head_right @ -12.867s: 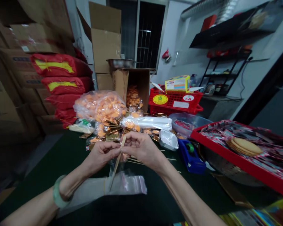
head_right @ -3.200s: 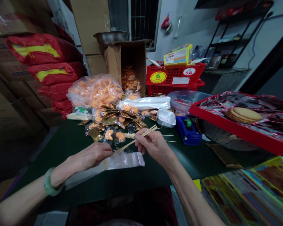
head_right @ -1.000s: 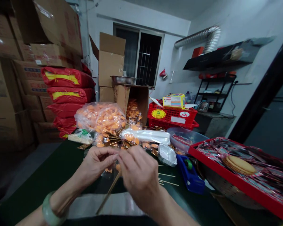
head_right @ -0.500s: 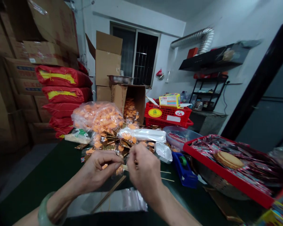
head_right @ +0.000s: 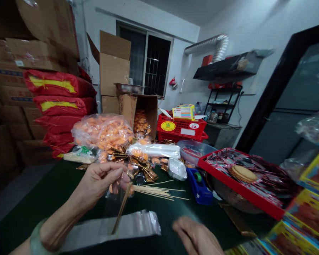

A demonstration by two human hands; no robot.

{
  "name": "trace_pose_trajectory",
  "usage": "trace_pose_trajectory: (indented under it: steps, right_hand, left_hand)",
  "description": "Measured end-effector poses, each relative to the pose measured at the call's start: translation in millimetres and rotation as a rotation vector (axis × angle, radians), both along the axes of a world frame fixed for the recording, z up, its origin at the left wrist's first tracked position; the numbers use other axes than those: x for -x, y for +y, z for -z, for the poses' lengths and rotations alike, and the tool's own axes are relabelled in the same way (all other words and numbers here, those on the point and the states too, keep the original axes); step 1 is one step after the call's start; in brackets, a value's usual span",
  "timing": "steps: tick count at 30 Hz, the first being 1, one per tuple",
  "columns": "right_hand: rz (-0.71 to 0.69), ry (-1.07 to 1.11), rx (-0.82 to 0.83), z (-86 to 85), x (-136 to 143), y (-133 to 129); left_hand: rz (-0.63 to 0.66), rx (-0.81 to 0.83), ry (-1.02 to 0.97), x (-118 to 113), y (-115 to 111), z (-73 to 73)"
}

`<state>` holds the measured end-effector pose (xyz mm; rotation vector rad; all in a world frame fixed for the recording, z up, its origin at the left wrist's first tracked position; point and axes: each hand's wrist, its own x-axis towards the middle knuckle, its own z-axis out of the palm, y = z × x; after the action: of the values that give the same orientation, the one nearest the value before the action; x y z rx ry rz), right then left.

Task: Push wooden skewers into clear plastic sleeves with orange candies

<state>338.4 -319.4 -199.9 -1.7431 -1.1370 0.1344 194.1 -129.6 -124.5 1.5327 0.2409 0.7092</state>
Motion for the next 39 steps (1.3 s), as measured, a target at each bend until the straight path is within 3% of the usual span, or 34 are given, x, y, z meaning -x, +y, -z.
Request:
trace_pose_trajectory:
  steps: [4, 7, 13, 22, 29, 35, 39]
  right_hand:
    - [-0.14, 0.138, -0.153, -31.3, 15.6, 41.6]
    - [-0.192, 0.214, -0.33, -38.4, 31.1, 66.1]
    - [-0.159, 0.324, -0.356, -26.0, 31.9, 75.1]
    - [-0.416, 0.497, -0.451, -11.5, 26.6, 82.8]
    - [-0.486, 0.499, -0.458, -10.7, 22.1, 86.0]
    - [-0.352, 0.218, -0.371, -19.9, 26.7, 82.4]
    - [-0.224, 0.13, -0.421, -18.2, 35.2, 83.9]
  left_hand:
    - [0.043, -0.035, 0.004, -6.3, -13.4, 4.3]
    - [0.04, -0.067, -0.007, -6.4, -16.2, 9.7]
    - [0.016, -0.097, 0.043, 2.9, -5.0, 21.7]
    - [0.088, -0.019, 0.051, 6.4, 8.4, 32.5]
    - [0.113, -0.096, 0.013, 10.5, 11.4, 30.3]
    - [0.162, -0.081, -0.017, 5.1, 20.7, 35.8]
    - [0.009, -0.048, 0.046, -2.8, 13.9, 35.3]
